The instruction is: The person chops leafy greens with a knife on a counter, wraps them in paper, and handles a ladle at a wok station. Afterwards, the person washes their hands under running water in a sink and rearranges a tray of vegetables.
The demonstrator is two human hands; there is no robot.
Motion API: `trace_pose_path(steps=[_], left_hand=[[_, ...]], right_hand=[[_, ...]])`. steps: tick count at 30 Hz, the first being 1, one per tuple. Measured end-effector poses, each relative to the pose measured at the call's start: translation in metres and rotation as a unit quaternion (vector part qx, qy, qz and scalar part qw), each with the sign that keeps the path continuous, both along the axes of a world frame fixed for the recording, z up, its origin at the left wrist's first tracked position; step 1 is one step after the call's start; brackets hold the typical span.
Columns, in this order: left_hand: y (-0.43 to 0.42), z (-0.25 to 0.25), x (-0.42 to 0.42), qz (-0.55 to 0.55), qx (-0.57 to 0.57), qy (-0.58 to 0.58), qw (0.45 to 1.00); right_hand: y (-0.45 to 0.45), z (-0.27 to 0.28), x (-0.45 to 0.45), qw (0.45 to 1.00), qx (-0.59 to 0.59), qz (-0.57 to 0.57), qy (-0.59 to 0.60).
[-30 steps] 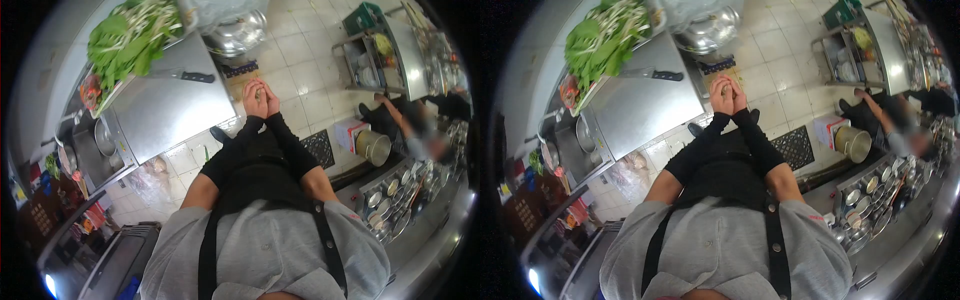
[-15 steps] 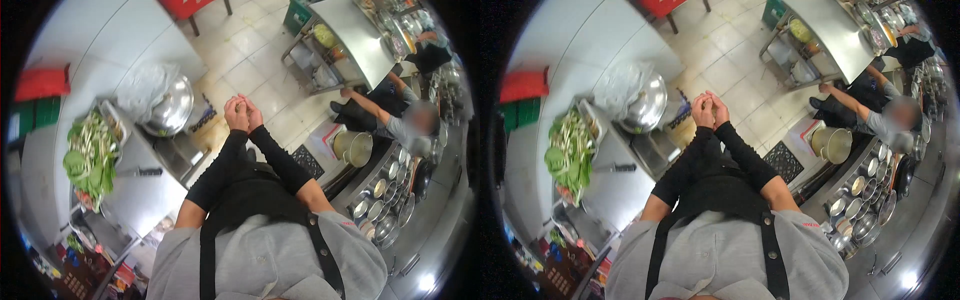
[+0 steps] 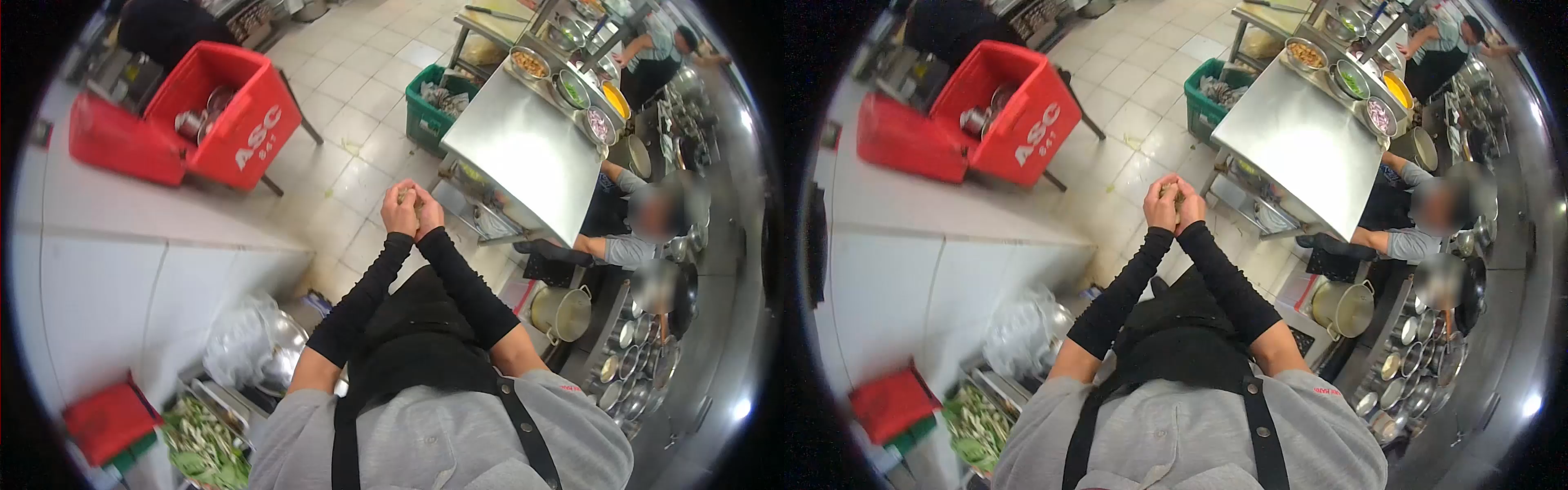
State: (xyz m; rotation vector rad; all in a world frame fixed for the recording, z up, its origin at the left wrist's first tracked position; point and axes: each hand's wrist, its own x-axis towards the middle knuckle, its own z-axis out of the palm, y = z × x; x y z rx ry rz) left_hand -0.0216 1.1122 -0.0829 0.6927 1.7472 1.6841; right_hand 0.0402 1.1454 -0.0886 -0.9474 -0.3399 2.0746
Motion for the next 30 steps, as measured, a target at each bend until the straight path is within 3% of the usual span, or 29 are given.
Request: trace_pose_path(steps=[3,5,6,7,8,9,11,13,15,17,19,21,23,24,25,26,27,28,29,30], left_hand=[[0.098,0.024,-0.02,-0.021,0.019,-0.01,1.0],[0.167,0.038,-0.029,-0.019,0.023,0.1,0.995],[0.21,0.013,-0.037,-0.026,0.072,0.214,0.974],[0.238,0.055,-0.034,-0.012,0.035,0.04,0.999],[0.281,0.046,-0.038,-0.024,0.034,0.053,0.998],[0.324,0.021,-0.047,-0.078,0.045,0.218,0.972],[0.403,0.012,-0.055,-0.152,0.059,0.303,0.939],[0.47,0.015,-0.068,-0.199,0.044,0.339,0.918],[0.531,-0.01,-0.079,-0.119,0.076,0.083,0.987],[0.553,-0.024,-0.106,-0.082,0.081,-0.142,0.983],[0.531,-0.036,-0.137,-0.055,0.092,-0.169,0.98],[0.492,-0.093,-0.17,-0.018,0.028,-0.177,0.984],[0.402,-0.153,-0.202,-0.057,-0.085,-0.137,0.985],[0.346,-0.202,-0.215,-0.067,-0.159,-0.081,0.982],[0.226,-0.26,-0.232,-0.169,-0.353,0.217,0.894],[0.155,-0.278,-0.229,-0.197,-0.414,0.283,0.842],[0.091,-0.266,-0.217,-0.177,-0.477,0.213,0.834],[0.018,-0.272,-0.204,-0.105,-0.449,0.137,0.877],[-0.044,-0.276,-0.178,-0.015,-0.473,0.083,0.877],[-0.07,-0.221,-0.147,0.176,-0.463,-0.086,0.864]], right_hand=[[0.096,0.023,-0.024,0.999,0.026,-0.037,0.01],[0.169,0.029,-0.032,0.997,0.055,-0.032,0.034],[0.208,0.021,-0.031,0.996,0.078,-0.016,0.034],[0.249,0.016,-0.03,0.994,0.105,0.002,0.038],[0.292,0.026,-0.032,0.996,0.086,0.006,0.033],[0.322,0.034,-0.029,0.998,0.057,0.007,0.023],[0.396,0.039,-0.028,0.999,0.029,0.019,0.028],[0.484,-0.008,-0.028,0.999,0.033,-0.012,-0.001],[0.556,-0.035,-0.023,0.994,0.017,0.033,-0.1],[0.654,-0.146,-0.019,0.978,0.017,0.002,-0.21],[0.709,-0.184,0.0,0.922,0.02,0.097,-0.373],[0.705,-0.182,-0.008,0.91,0.003,0.114,-0.399],[0.663,-0.126,-0.031,0.953,-0.042,0.043,-0.298],[0.654,-0.137,-0.04,0.947,-0.028,0.058,-0.316],[0.63,-0.176,-0.056,0.955,0.014,0.1,-0.278],[0.601,-0.201,-0.055,0.962,0.054,0.127,-0.235],[0.568,-0.197,-0.061,0.936,0.097,0.244,-0.233],[0.515,-0.174,-0.077,0.944,0.1,0.221,-0.225],[0.489,-0.213,-0.08,0.935,0.045,0.282,-0.211],[0.439,-0.164,-0.089,0.894,0.07,0.357,-0.262]])
